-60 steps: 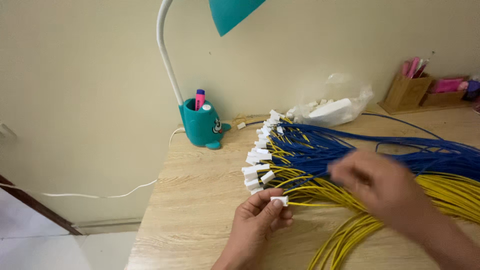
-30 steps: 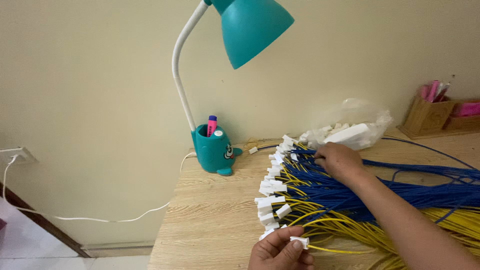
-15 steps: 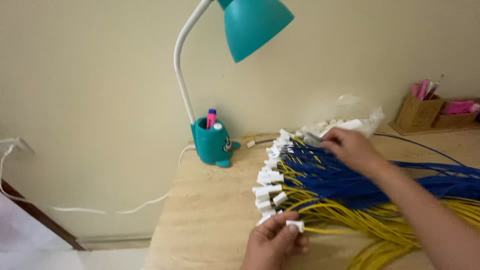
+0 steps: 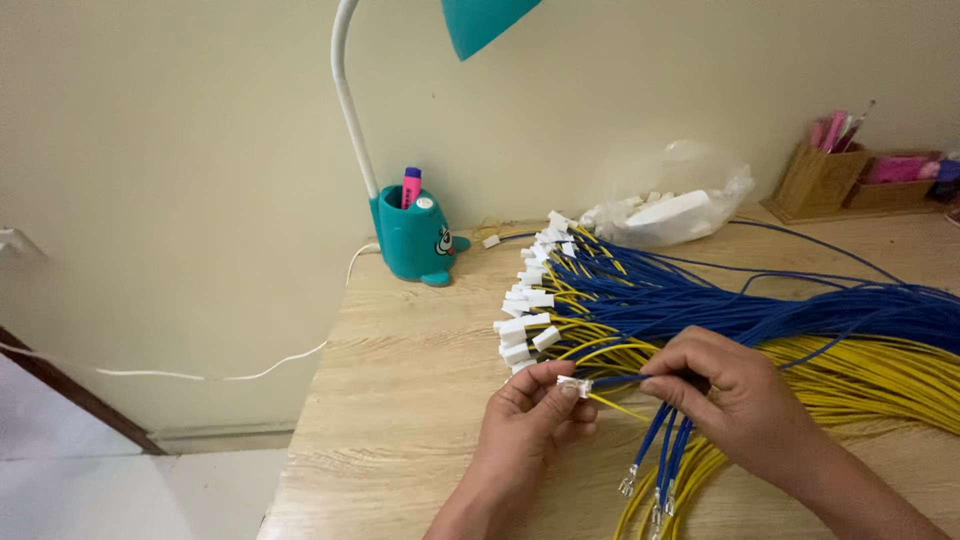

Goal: The person inserts the stripped ends of blue and yellow wires into white plastic connectors. They repeatedly pick up a connector and a wire, push the wire end into the connector, and place the assembled unit on the table.

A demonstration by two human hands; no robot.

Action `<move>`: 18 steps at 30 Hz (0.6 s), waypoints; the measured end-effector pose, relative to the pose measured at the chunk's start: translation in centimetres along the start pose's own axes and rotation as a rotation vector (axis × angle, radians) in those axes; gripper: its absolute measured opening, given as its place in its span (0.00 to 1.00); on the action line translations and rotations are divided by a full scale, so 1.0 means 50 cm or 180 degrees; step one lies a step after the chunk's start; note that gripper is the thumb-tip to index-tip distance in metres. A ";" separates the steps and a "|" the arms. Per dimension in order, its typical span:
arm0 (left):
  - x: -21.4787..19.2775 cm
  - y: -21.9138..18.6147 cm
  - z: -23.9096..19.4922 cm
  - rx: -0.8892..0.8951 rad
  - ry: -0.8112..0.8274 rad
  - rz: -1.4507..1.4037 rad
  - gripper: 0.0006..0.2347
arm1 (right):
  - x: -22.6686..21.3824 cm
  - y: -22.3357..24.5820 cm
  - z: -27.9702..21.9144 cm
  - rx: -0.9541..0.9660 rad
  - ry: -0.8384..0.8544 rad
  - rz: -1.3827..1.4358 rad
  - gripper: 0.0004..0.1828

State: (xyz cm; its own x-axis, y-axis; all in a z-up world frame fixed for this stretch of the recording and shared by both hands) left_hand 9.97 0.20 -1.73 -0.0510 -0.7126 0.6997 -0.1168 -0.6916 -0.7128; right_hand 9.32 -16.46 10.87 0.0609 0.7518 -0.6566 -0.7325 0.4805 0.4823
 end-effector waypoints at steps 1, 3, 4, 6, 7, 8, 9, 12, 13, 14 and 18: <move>0.002 -0.002 0.001 -0.0001 0.0011 0.0008 0.10 | -0.002 -0.006 0.001 0.0001 -0.0013 -0.0004 0.02; -0.003 -0.006 -0.001 0.0019 -0.0072 0.0162 0.09 | -0.002 -0.031 -0.003 0.0257 -0.0013 -0.0110 0.03; 0.001 -0.010 -0.005 0.0025 -0.0067 0.0170 0.09 | -0.003 -0.042 0.009 0.0251 -0.0023 -0.0109 0.03; -0.002 -0.017 -0.010 -0.0027 -0.0283 0.0222 0.09 | -0.022 -0.084 0.028 0.0619 -0.0287 -0.0347 0.05; 0.000 -0.019 -0.012 -0.0021 -0.0266 0.0238 0.09 | -0.031 -0.080 0.052 0.0614 -0.0310 -0.0348 0.05; -0.007 -0.018 -0.013 -0.0102 -0.0421 0.0248 0.09 | -0.048 -0.092 0.073 0.0890 -0.0483 -0.0092 0.05; -0.014 -0.018 -0.015 -0.0184 -0.0576 0.0258 0.08 | -0.064 -0.104 0.091 0.1162 -0.0655 0.0168 0.05; -0.047 0.011 0.015 -0.0176 -0.0566 -0.0104 0.06 | -0.134 -0.171 0.150 0.1249 -0.1934 0.0713 0.07; -0.048 0.015 0.020 -0.0172 -0.0547 -0.0101 0.06 | -0.138 -0.241 0.178 0.1239 -0.1949 0.0705 0.07; -0.059 0.020 0.021 -0.0203 -0.0671 -0.0209 0.06 | -0.148 -0.327 0.188 0.1118 -0.2562 0.1709 0.05; -0.072 0.030 0.028 -0.0285 -0.0620 -0.0775 0.05 | -0.148 -0.490 0.193 0.1084 -0.3548 0.3217 0.14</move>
State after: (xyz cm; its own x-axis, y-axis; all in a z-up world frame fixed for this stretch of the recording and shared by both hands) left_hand 11.36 1.57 -5.36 0.1788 -0.5426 0.8208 -0.1895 -0.8376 -0.5124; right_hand 33.37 -29.43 9.53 0.2237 0.6865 0.6919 -0.6039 -0.4596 0.6512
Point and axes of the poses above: each hand's wrist, its own z-axis towards the middle knuckle, its own x-axis out of the palm, y = z × x, the point moved 9 cm from there along z, towards the middle knuckle, and after that the axes turned 4 degrees about y, right-handed, at the moved point
